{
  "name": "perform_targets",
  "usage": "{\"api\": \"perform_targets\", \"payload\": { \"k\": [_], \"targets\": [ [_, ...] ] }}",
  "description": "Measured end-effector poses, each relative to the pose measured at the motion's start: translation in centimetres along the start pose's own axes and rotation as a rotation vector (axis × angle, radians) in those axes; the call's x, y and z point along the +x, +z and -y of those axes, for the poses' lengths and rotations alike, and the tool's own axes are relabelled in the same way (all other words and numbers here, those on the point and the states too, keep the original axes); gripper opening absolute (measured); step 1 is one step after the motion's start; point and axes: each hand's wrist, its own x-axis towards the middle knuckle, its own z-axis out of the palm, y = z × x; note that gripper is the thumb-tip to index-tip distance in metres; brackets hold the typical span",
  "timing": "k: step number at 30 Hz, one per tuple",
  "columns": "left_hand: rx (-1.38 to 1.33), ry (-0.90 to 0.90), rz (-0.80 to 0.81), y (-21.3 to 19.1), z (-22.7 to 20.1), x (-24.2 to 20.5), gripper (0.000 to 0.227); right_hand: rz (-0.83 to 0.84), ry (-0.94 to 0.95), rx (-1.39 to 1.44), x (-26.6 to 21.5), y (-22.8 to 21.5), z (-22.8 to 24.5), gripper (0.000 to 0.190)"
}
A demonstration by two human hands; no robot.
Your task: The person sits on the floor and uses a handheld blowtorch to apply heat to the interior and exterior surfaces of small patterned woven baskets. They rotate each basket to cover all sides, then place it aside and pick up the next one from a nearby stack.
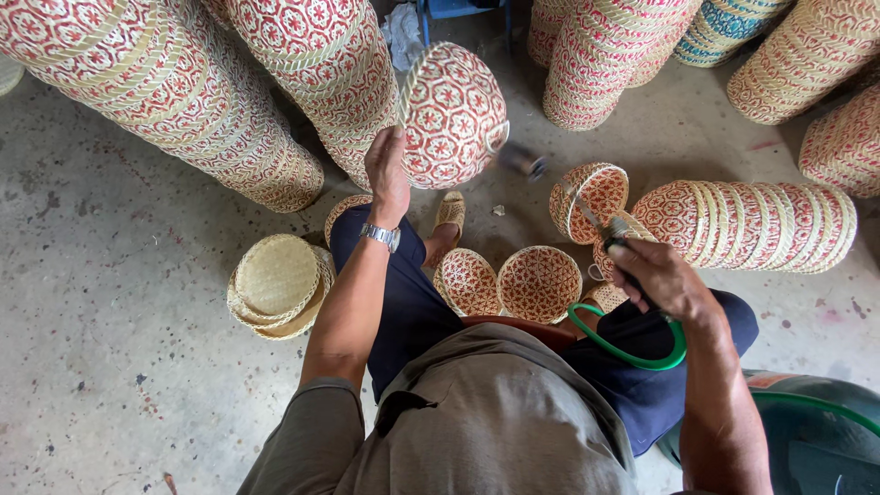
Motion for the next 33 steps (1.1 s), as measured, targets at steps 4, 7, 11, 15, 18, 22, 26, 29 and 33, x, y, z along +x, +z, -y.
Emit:
{"api": "perform_targets", "payload": {
  "k": [4,7,11,15,18,22,26,29,33],
  "targets": [
    [0.2,-0.061,0.099,0.2,-0.1,-0.6,0.024,-0.092,-0.067,-0.018,0.6,-1.1,1.9,0.042],
    [0.186,-0.118,0.09,1.2,1.6,-1.1,0.027,-0.031,-0.159,-0.049,0.9,-1.0,2.9,0.042],
    [-0.111,-0.134,0.035,0.9,4.1,-1.6,0.022,0.092,-0.158,-0.053,0.5,0.0,2.9,0.037],
    [-0.452,-0.348,-0.283,-0.7,6.5,0.0,0.024,0.08,-0.134,-0.022,-0.3,0.2,0.6,0.031],
    [-0.708,-0.447,-0.341,-1.9,7.4,1.2,0.034,0.149,-0.054,0.088,-0.6,-0.1,-1.4,0.031],
    [-0.797,-0.503,-0.345,-2.9,6.8,2.0,0.037,0.059,0.068,0.081,-0.1,-1.1,-3.5,0.038],
    [-0.611,-0.491,-0.213,-2.8,3.6,1.5,0.031,-0.026,0.047,0.184,0.5,-3.4,-3.7,0.038],
    [-0.385,-0.362,0.016,-2.1,1.0,1.3,0.027,-0.051,0.039,0.218,1.2,-4.6,-2.3,0.035],
    [-0.051,-0.27,0.188,-0.7,-0.1,0.6,0.029,-0.035,-0.068,0.118,2.1,-5.1,0.5,0.034]
  ]
}}
